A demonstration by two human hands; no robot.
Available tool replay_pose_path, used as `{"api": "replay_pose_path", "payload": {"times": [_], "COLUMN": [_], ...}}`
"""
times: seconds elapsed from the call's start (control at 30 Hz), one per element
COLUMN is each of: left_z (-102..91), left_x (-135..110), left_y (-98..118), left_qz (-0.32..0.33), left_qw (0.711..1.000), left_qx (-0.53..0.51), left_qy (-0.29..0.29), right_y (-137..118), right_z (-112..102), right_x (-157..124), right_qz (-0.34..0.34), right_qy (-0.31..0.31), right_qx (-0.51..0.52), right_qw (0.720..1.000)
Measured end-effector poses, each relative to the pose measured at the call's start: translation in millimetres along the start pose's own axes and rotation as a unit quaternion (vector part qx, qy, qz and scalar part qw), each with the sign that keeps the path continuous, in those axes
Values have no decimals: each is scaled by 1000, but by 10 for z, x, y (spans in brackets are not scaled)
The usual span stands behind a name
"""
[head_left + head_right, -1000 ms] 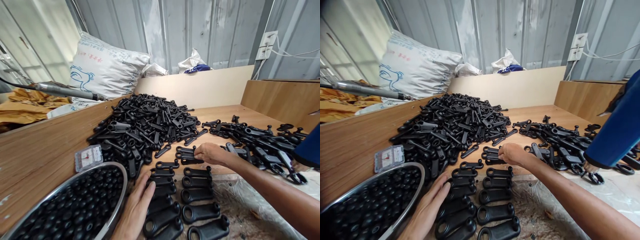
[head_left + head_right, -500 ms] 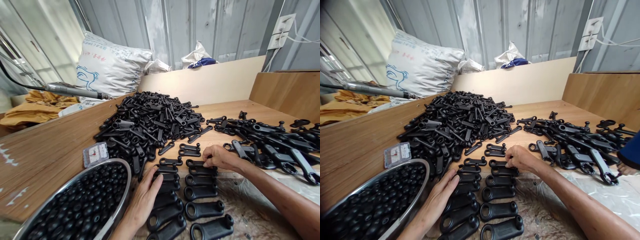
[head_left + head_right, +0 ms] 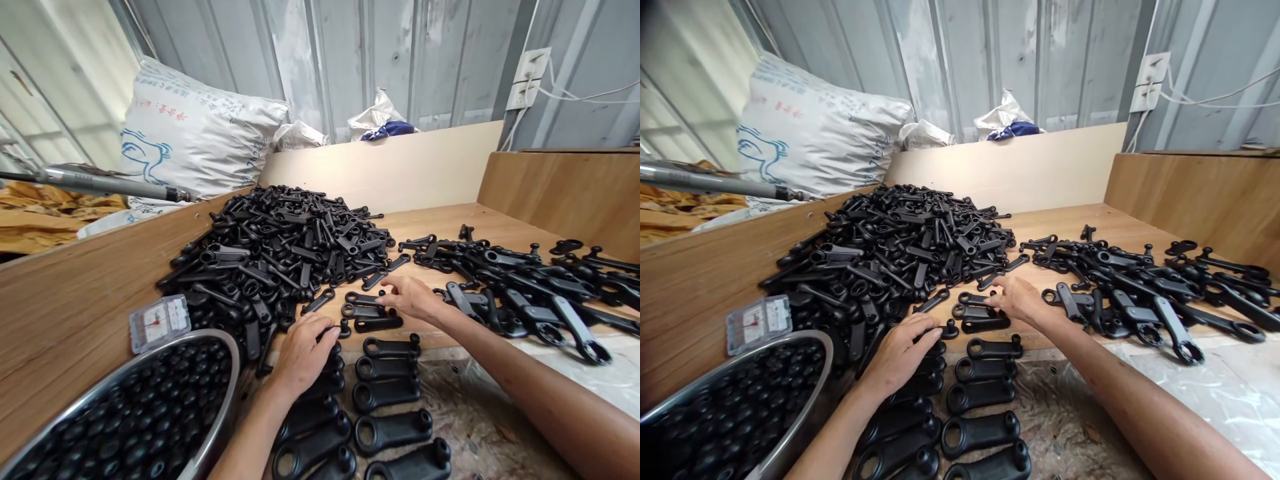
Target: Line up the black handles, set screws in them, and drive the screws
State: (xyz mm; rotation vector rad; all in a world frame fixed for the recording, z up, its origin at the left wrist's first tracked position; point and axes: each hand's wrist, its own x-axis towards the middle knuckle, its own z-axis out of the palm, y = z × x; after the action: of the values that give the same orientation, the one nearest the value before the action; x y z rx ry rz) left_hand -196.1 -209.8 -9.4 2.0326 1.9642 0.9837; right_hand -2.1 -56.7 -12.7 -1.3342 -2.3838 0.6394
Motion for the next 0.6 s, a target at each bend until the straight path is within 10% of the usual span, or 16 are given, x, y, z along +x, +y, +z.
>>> {"api": "replay_pose_path", "payload": {"times": [0.13,0.3,0.6], "left_z": [-24,-23,31], "left_x": [-112,-149,-145], "left_y": [-54,-59,-88], "left_qz": [10,7,-2], "left_qw": [997,989,979], "left_qx": [12,43,62], "left_qy": [71,143,193], "right_y": [108,245,227], "right_z": [-78,-31,92], "right_x": [-116,-132,-175], "right_qz": [-1,-1,-36], "right_qy": [-25,-203,-243], "right_qx": [-5,136,204], "right_qw": [1000,970,948]}}
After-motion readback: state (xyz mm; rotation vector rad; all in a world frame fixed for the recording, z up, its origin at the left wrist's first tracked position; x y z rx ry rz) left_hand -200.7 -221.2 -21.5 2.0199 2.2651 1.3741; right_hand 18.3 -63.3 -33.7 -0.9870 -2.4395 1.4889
